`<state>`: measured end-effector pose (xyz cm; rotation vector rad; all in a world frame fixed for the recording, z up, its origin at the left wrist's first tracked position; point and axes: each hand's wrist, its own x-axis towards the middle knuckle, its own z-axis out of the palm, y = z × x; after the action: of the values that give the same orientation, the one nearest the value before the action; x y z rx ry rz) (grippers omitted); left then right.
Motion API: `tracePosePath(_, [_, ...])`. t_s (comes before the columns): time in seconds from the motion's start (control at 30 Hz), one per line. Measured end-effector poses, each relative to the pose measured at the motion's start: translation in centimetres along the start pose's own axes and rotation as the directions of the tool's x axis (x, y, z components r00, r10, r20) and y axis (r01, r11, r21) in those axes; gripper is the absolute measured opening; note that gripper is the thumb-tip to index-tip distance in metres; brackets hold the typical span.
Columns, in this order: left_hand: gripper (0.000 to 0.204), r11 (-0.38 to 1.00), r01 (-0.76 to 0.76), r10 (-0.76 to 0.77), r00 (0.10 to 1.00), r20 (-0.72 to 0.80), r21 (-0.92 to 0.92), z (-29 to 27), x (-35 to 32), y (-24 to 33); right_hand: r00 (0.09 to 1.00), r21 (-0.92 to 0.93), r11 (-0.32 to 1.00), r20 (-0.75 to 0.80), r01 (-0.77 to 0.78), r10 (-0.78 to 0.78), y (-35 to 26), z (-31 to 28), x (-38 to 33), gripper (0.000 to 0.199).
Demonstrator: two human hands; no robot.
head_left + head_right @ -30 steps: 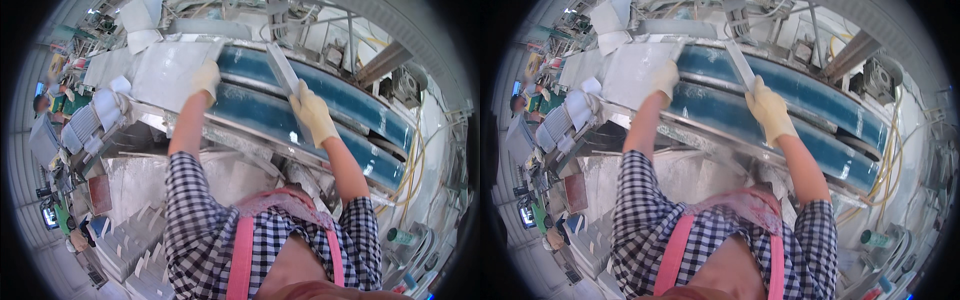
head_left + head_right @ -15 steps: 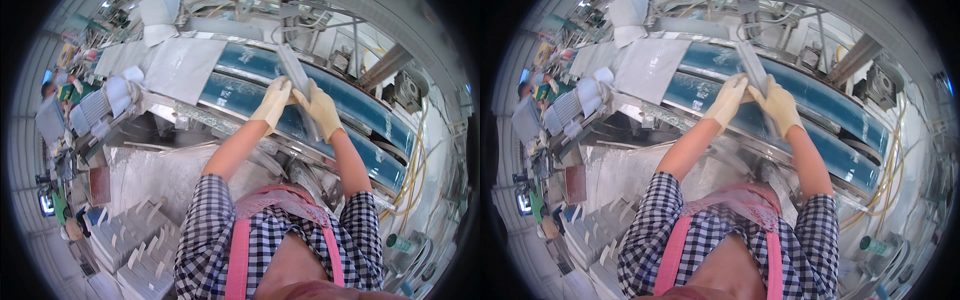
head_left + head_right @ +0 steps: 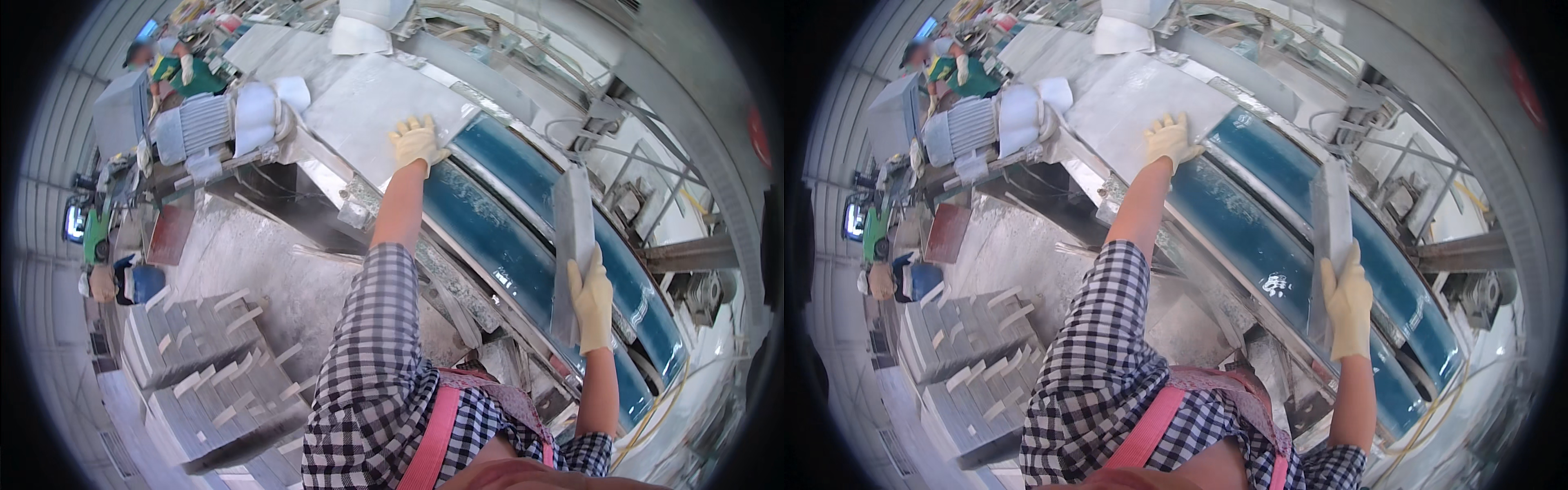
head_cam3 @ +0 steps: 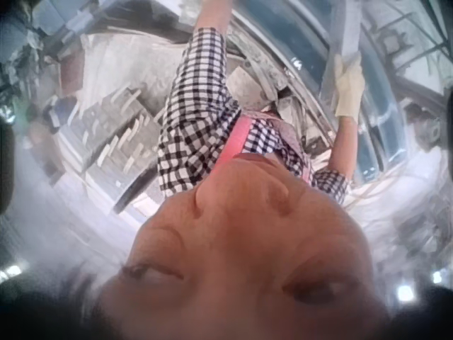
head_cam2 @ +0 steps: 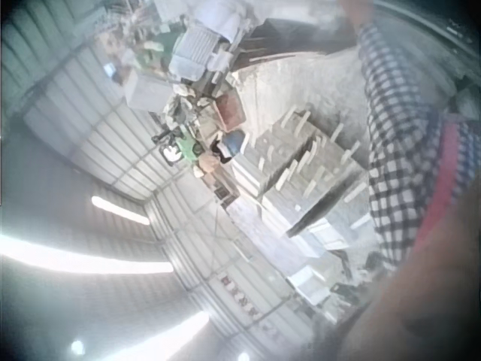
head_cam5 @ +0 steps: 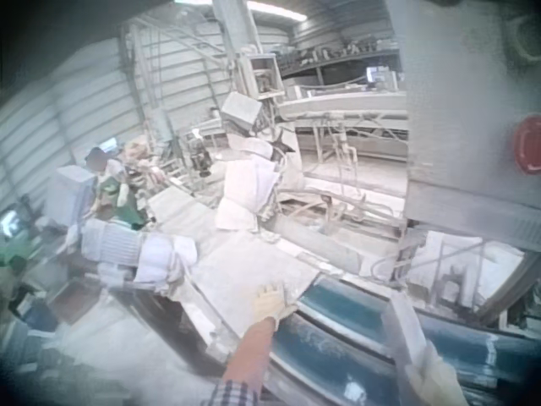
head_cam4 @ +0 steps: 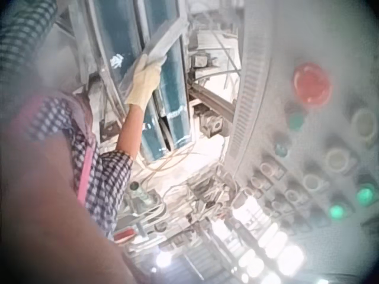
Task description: The person repeatedly picks up rectangular stone slabs, presses their edges against a rotating belt sander, and stacks the finished pieces. The person handles the slabs one at a time, turning them over to sand multiple edges before placing them in a growing stack.
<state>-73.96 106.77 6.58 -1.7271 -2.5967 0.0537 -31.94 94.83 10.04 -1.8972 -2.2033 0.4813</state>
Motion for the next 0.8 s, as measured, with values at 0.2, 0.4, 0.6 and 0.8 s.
tracePosePath(0.2, [0.076,0.999,-0.019,0.013,0.993,0.121,0.047,0.1,1.7,0.9,1.000,-0.004,1.000,-0.005,0.013,-0.013,0.5,-0.2,-0.2,0.078])
tracePosePath(0.4, [0.040,0.960,-0.067,0.121,0.975,0.186,-0.273,-2.7,2.2,0.5,1.000,0.017,1.000,0.014,-0.007,0.007,0.6,-0.5,0.1,0.075])
tracePosePath(0.6, [0.040,0.582,-0.107,0.253,0.966,0.054,-0.806,-6.2,-4.0,3.3,0.994,0.063,0.995,-0.085,0.078,-0.072,0.6,-0.7,0.1,0.070])
tracePosePath(0.8, [0.041,0.076,0.149,0.231,0.959,0.163,-0.986,-4.9,-18.7,12.9,0.979,0.076,0.987,-0.161,0.139,-0.125,0.9,-0.7,0.1,0.071])
